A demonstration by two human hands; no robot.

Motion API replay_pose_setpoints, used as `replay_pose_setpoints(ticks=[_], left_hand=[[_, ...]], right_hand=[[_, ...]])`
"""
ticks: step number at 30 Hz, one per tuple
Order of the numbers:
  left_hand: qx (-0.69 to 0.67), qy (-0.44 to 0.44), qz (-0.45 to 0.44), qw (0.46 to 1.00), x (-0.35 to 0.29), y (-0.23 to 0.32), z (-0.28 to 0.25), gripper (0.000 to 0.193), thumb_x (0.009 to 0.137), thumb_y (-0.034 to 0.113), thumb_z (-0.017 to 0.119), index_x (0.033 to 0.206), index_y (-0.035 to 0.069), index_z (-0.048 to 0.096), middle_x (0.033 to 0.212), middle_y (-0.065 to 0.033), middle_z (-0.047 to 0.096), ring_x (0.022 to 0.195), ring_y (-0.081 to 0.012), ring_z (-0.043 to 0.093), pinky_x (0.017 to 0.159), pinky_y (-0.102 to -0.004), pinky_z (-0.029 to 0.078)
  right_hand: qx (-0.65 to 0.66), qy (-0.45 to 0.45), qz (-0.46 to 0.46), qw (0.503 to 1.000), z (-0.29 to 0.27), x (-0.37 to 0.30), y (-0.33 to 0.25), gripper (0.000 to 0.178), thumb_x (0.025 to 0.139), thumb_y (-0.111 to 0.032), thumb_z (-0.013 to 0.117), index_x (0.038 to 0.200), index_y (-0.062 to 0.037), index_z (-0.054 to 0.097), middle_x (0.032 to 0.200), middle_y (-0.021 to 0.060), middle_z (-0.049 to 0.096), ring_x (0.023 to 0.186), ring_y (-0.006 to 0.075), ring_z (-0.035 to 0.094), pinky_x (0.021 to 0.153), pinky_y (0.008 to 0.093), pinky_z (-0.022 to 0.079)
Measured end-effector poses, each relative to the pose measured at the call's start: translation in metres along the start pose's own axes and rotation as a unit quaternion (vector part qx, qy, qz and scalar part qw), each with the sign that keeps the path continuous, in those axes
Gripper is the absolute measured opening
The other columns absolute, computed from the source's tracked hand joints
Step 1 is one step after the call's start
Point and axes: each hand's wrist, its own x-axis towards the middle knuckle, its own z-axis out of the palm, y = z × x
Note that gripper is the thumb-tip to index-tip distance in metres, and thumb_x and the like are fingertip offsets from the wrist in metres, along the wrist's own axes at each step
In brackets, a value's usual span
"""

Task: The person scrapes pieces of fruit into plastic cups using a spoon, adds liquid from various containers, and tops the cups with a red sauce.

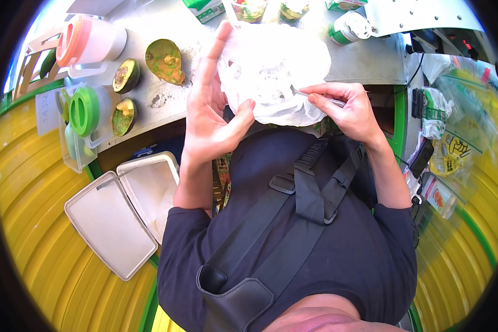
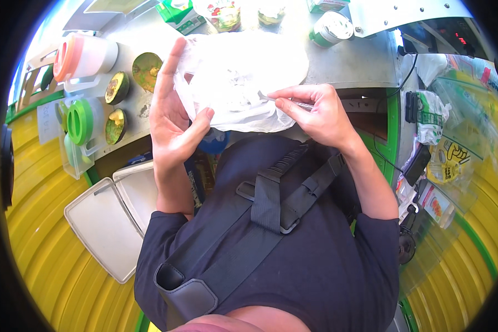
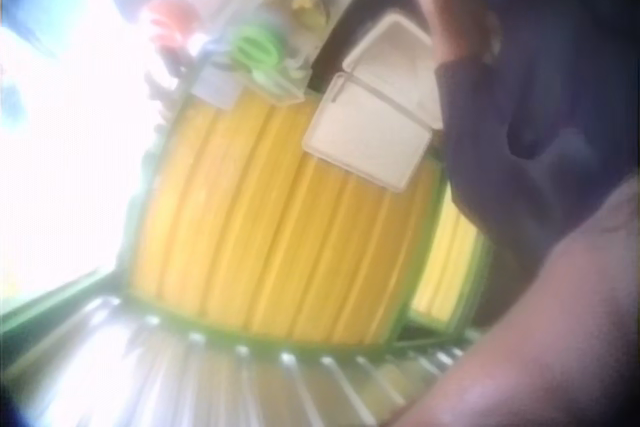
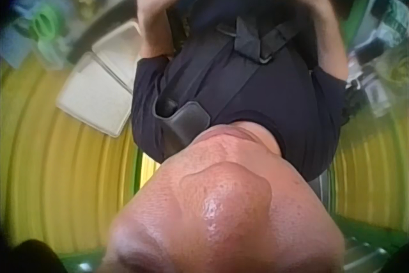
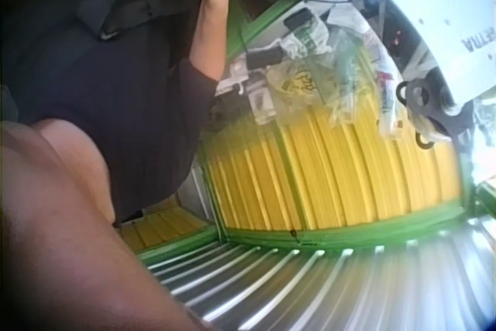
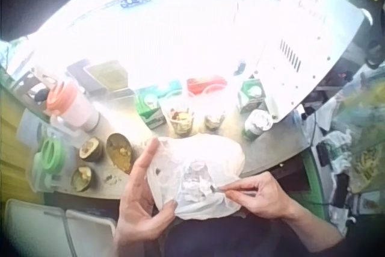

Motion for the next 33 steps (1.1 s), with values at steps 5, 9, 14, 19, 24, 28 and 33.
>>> replay_pose_setpoints(ticks=[5, 9, 14, 19, 24, 28, 33], left_hand=[[0.009, 0.001, 0.005, 1.000, 0.003, -0.001, -0.002, 0.093, 0.079, -0.012, 0.054, 0.163, -0.008, 0.014, 0.168, -0.0192, 0.025, 0.152, -0.0257, 0.034, 0.121, -0.0388, 0.033], [-0.008, -0.006, -0.004, 1.000, 0.006, 0.000, -0.004, 0.093, 0.078, -0.012, 0.053, 0.163, -0.008, 0.014, 0.168, -0.0198, 0.026, 0.152, -0.0255, 0.033, 0.121, -0.0386, 0.032], [-0.013, 0.007, -0.006, 1.000, 0.003, -0.001, -0.007, 0.093, 0.078, -0.012, 0.053, 0.163, -0.008, 0.015, 0.168, -0.0201, 0.025, 0.153, -0.0257, 0.032, 0.123, -0.0383, 0.029], [-0.041, 0.068, -0.024, 0.997, 0.004, 0.002, -0.001, 0.090, 0.076, -0.004, 0.063, 0.157, -0.014, 0.025, 0.165, -0.0238, 0.030, 0.150, -0.0271, 0.035, 0.124, -0.0430, 0.024], [-0.045, 0.078, -0.043, 0.995, 0.002, -0.001, -0.005, 0.090, 0.076, -0.004, 0.063, 0.157, -0.014, 0.026, 0.165, -0.0232, 0.031, 0.151, -0.0275, 0.034, 0.124, -0.0436, 0.023], [-0.031, 0.036, -0.035, 0.998, 0.000, -0.003, -0.012, 0.092, 0.079, -0.013, 0.054, 0.163, -0.007, 0.018, 0.169, -0.0196, 0.024, 0.148, -0.0208, 0.039, 0.102, -0.0273, 0.047], [-0.036, 0.036, -0.016, 0.999, -0.001, -0.008, -0.012, 0.092, 0.079, -0.012, 0.055, 0.163, -0.005, 0.019, 0.168, -0.0187, 0.026, 0.146, -0.0208, 0.041, 0.097, -0.0264, 0.050]], right_hand=[[0.007, -0.026, -0.006, 1.000, -0.008, -0.005, -0.022, 0.020, 0.097, -0.006, 0.070, 0.114, 0.0005, 0.078, 0.094, 0.0038, 0.078, 0.085, 0.0069, 0.067, 0.080, 0.0237, 0.054], [0.064, -0.031, 0.031, 0.997, -0.028, -0.008, -0.051, 0.020, 0.096, -0.006, 0.071, 0.114, 0.0008, 0.078, 0.096, 0.0064, 0.078, 0.090, 0.0092, 0.069, 0.083, 0.0238, 0.055], [-0.013, 0.108, -0.037, 0.993, -0.065, 0.014, -0.084, 0.022, 0.096, -0.018, 0.072, 0.113, -0.0072, 0.081, 0.063, -0.0126, 0.056, 0.052, -0.0027, 0.029, 0.049, 0.0208, 0.017], [-0.089, 0.170, -0.111, 0.975, -0.093, 0.073, -0.077, 0.025, 0.094, -0.020, 0.074, 0.112, -0.0046, 0.080, 0.072, -0.0060, 0.069, 0.057, 0.0036, 0.050, 0.053, 0.0239, 0.037], [-0.415, 0.216, -0.158, 0.870, -0.078, 0.123, -0.046, 0.022, 0.095, -0.018, 0.068, 0.113, -0.0136, 0.080, 0.083, 0.0127, 0.075, 0.064, 0.0217, 0.070, 0.067, 0.0329, 0.056], [-0.630, 0.231, -0.281, 0.687, -0.072, 0.124, -0.046, 0.021, 0.097, -0.015, 0.068, 0.114, -0.0195, 0.080, 0.078, 0.0090, 0.073, 0.061, 0.0167, 0.066, 0.060, 0.0314, 0.050], [-0.322, 0.245, -0.190, 0.895, -0.092, 0.118, -0.049, 0.023, 0.097, -0.017, 0.069, 0.117, -0.0088, 0.079, 0.082, 0.0043, 0.077, 0.063, 0.0082, 0.063, 0.062, 0.0267, 0.048]])
